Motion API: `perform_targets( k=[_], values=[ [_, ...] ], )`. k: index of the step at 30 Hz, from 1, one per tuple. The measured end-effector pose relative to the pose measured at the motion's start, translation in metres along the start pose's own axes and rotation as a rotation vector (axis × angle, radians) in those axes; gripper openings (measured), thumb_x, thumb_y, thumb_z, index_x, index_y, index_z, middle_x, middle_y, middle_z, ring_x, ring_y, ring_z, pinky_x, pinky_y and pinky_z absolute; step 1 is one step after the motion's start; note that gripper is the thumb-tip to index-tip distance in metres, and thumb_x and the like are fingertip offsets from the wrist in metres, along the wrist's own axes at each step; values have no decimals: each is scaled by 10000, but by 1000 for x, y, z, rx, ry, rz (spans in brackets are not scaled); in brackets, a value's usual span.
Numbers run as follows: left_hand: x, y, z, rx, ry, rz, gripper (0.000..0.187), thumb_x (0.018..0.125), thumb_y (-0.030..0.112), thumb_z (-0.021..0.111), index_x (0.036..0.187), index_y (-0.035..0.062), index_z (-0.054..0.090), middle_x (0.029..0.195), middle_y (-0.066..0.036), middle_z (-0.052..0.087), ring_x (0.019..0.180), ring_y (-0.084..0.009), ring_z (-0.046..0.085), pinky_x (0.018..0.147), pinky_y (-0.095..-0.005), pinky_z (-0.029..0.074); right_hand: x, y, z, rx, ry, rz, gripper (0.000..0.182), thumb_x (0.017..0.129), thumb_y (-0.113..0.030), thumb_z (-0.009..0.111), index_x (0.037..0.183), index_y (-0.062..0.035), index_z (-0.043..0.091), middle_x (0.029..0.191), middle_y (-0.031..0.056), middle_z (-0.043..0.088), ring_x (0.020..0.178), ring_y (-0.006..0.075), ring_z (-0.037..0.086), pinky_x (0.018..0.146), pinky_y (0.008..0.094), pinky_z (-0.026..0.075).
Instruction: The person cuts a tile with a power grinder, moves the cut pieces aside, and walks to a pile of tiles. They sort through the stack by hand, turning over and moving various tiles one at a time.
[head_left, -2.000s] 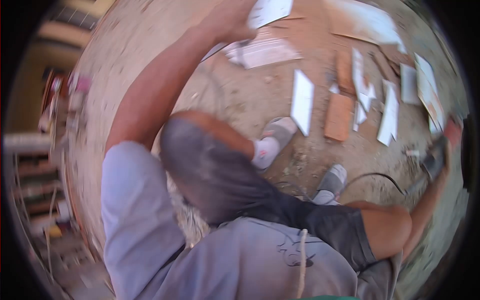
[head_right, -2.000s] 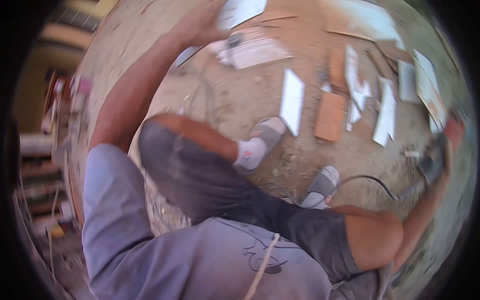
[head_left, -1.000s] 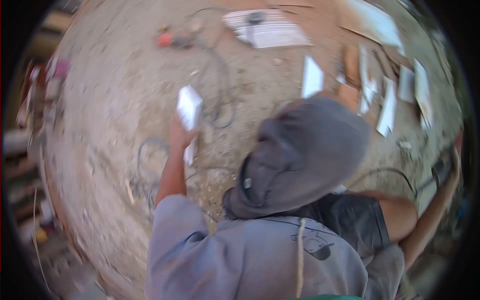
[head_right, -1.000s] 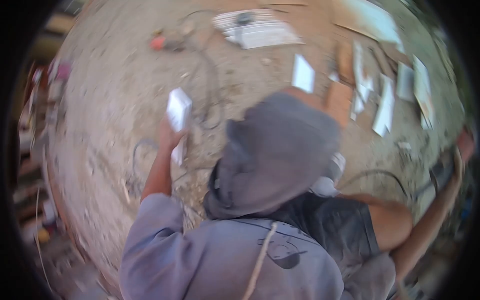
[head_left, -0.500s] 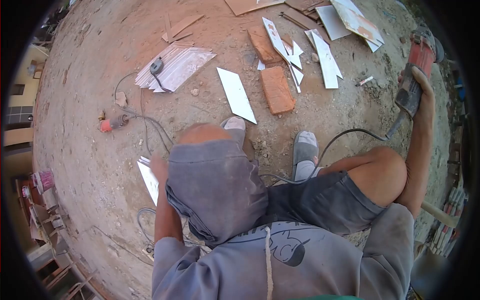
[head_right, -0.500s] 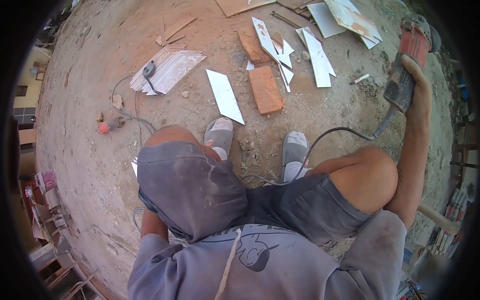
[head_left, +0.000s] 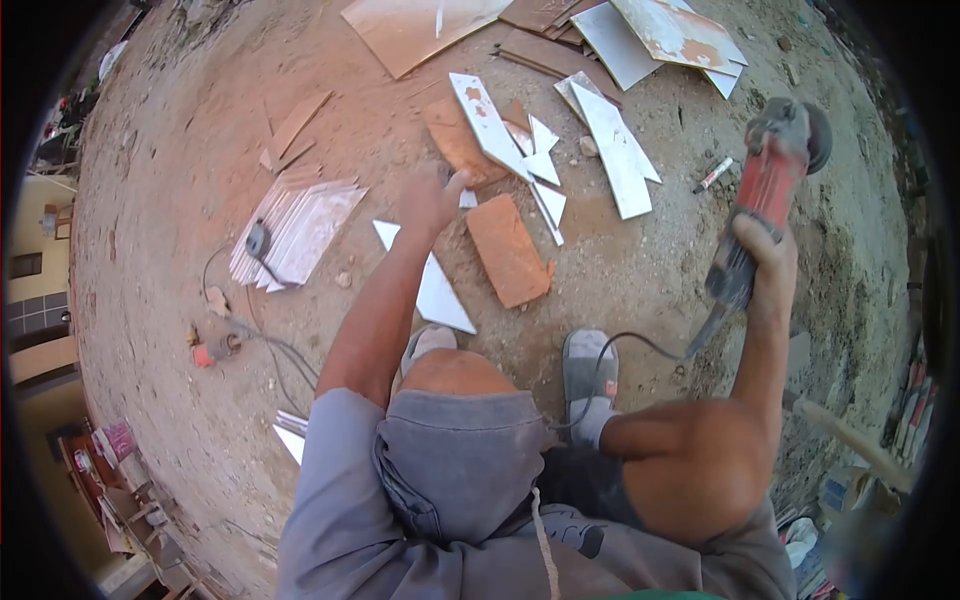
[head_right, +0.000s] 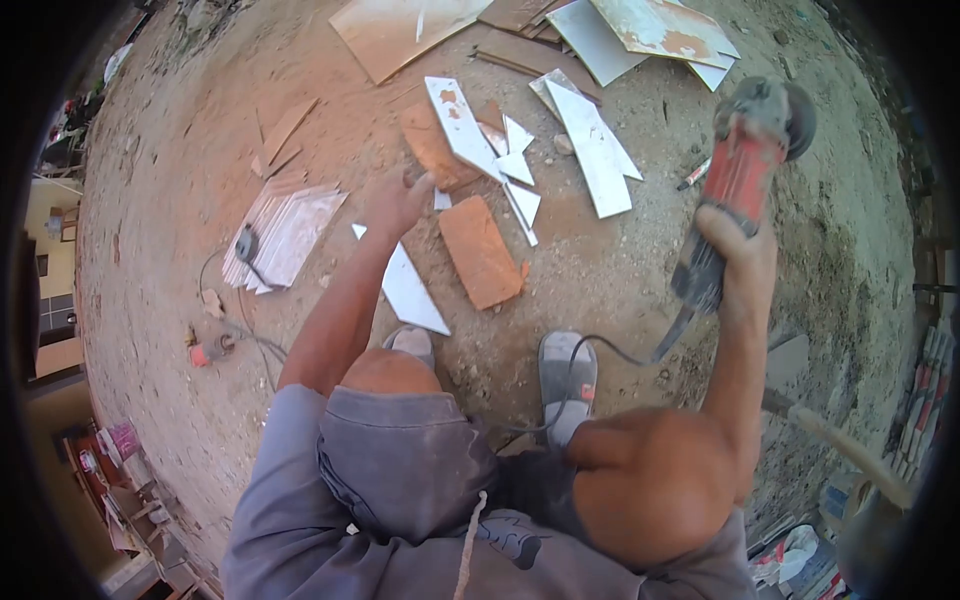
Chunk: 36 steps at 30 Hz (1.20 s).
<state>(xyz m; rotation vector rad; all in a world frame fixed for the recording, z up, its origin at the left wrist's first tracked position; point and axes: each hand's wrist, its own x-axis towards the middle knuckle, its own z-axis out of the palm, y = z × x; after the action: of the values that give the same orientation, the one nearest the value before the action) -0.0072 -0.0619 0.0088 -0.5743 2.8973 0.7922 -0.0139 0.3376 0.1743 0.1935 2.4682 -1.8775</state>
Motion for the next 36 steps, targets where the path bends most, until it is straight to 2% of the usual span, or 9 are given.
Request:
perform_targets(
  k=[7,15,20,22,24,30,33,34,36],
  values=[
    [92,28,57,-13,-101,-160,517,847,475,643,904,-39,644,925,-253,681,895,-399,660,791,-471,503,20,38,20,26,-79,164,500,723,-346,739,1043,-4,567,796,57,613,655,121,599,592,250,473],
    [67,-14,38,-884,-104,-177,328,895,238,636,1076,-36,639,942,-90,691,831,-145,658,704,-311,521,23,44,16,67,-78,221,530,725,-370,745,1048,7,559,797,82,630,629,130,604,566,259,479],
    [21,-56,-10,-879,-278,-129,362,920,259,623,1183,10,635,972,-37,679,818,-122,627,725,-303,503,10,52,13,52,-54,203,511,764,-358,720,1070,21,563,810,99,643,627,136,611,571,261,491],
    [7,-62,-23,-731,-501,-192,407,927,312,618,1216,26,629,1038,-44,676,962,-125,612,863,-300,474,7,52,18,90,-91,209,493,779,-348,708,1070,24,569,815,101,645,634,138,618,577,263,498],
    [3,-66,-13,-609,-541,18,375,913,322,645,1142,27,680,1021,-33,681,920,-113,608,821,-278,475,5,49,23,91,-76,218,504,782,-355,707,1073,34,574,817,99,646,649,143,625,591,261,501],
    [3,-68,34,-565,-675,-32,343,888,323,675,1067,31,701,940,-38,684,901,-122,620,805,-282,487,1,46,26,28,-104,203,505,774,-347,719,1065,40,572,839,122,657,662,151,633,607,267,507],
    [5,-68,19,-370,-200,117,389,838,342,706,1017,-3,690,933,-134,699,872,-213,664,766,-346,515,0,43,33,16,-130,217,512,777,-340,717,1079,42,563,847,123,655,687,160,640,623,274,512],
    [1,-73,11,-364,-198,105,389,838,342,706,1017,-3,690,933,-134,699,872,-213,664,766,-346,515,0,43,35,20,-102,204,514,780,-338,714,1087,43,559,854,126,656,698,162,643,630,277,514],
    [-4,-83,-8,-153,203,22,386,837,329,698,1013,-14,676,931,-186,695,876,-287,675,756,-379,520,0,45,37,30,-79,194,516,782,-336,711,1095,44,555,861,128,656,709,165,646,637,279,516]
  ],
)
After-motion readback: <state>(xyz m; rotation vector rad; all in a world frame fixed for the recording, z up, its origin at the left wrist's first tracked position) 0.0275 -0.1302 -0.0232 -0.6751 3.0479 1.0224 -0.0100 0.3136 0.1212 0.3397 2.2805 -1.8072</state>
